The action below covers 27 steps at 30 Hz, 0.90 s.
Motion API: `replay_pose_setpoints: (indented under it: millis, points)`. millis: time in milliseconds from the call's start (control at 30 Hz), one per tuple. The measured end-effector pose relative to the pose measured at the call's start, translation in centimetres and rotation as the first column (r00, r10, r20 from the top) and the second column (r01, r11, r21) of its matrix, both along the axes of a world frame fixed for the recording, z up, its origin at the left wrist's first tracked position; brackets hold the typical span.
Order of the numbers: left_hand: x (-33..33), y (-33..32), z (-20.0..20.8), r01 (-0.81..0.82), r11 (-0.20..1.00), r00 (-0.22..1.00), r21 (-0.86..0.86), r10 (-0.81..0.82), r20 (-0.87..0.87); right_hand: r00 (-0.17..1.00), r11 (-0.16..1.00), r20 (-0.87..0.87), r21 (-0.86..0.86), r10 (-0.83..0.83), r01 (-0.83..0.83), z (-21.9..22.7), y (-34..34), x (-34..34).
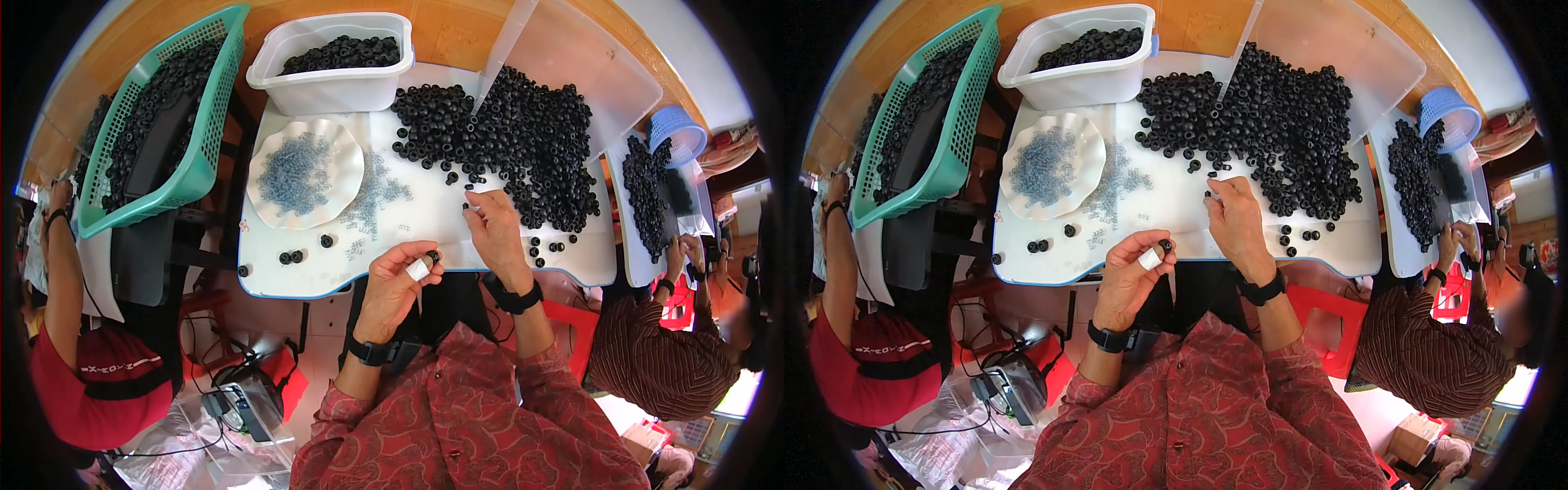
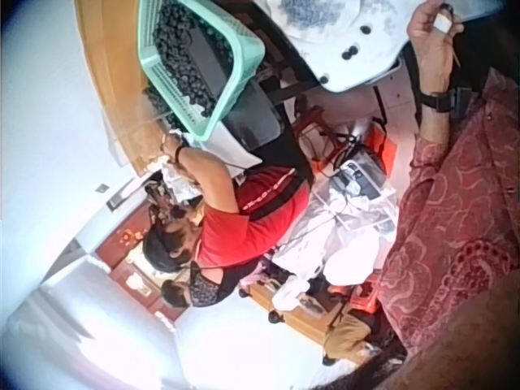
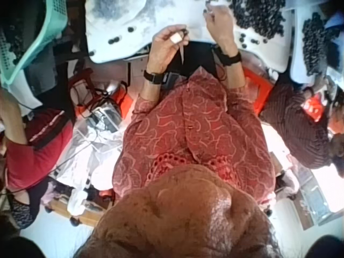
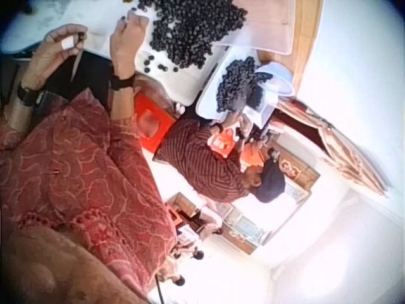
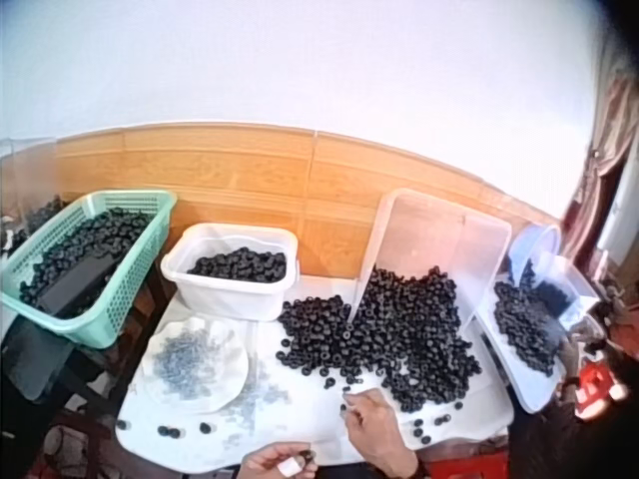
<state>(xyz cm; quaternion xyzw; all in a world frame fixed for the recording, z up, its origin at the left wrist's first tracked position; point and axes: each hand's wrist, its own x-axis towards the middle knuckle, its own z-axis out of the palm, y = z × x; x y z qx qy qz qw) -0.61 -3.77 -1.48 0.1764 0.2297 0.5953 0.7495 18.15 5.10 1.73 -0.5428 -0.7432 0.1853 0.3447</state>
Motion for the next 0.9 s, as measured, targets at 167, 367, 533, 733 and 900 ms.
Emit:
replay_pose_setpoints:
  millis: [167,367,533,733,900]
  points:
    - [0.0,-0.1,-0.2,-0.003,1.0,1.0,0.01,0.003,-0.012,0.999,0.999,0.028,0.021,-0.038,0.038,-0.9,-0.2,-0.1]
    - [0.0,-0.2,-0.1,-0.011,1.0,1.0,0.018,0.011,-0.018,0.984,0.998,-0.175,-0.055,-0.026,0.016,0.6,-2.0,-0.5]
    - [0.2,-0.2,-0.2,-0.016,1.0,0.999,0.007,0.016,-0.037,0.858,0.945,-0.504,-0.318,-0.101,-0.076,1.1,-4.1,-1.3]
    - [0.3,-0.2,-0.1,-0.009,0.999,1.0,0.052,0.011,-0.028,0.933,0.978,-0.352,-0.158,0.071,-0.134,1.6,-5.7,-2.2]
    - [0.1,-0.4,0.1,0.017,0.996,0.999,0.088,-0.013,-0.046,0.961,0.977,-0.193,-0.042,0.197,-0.209,3.2,-6.2,-3.2]
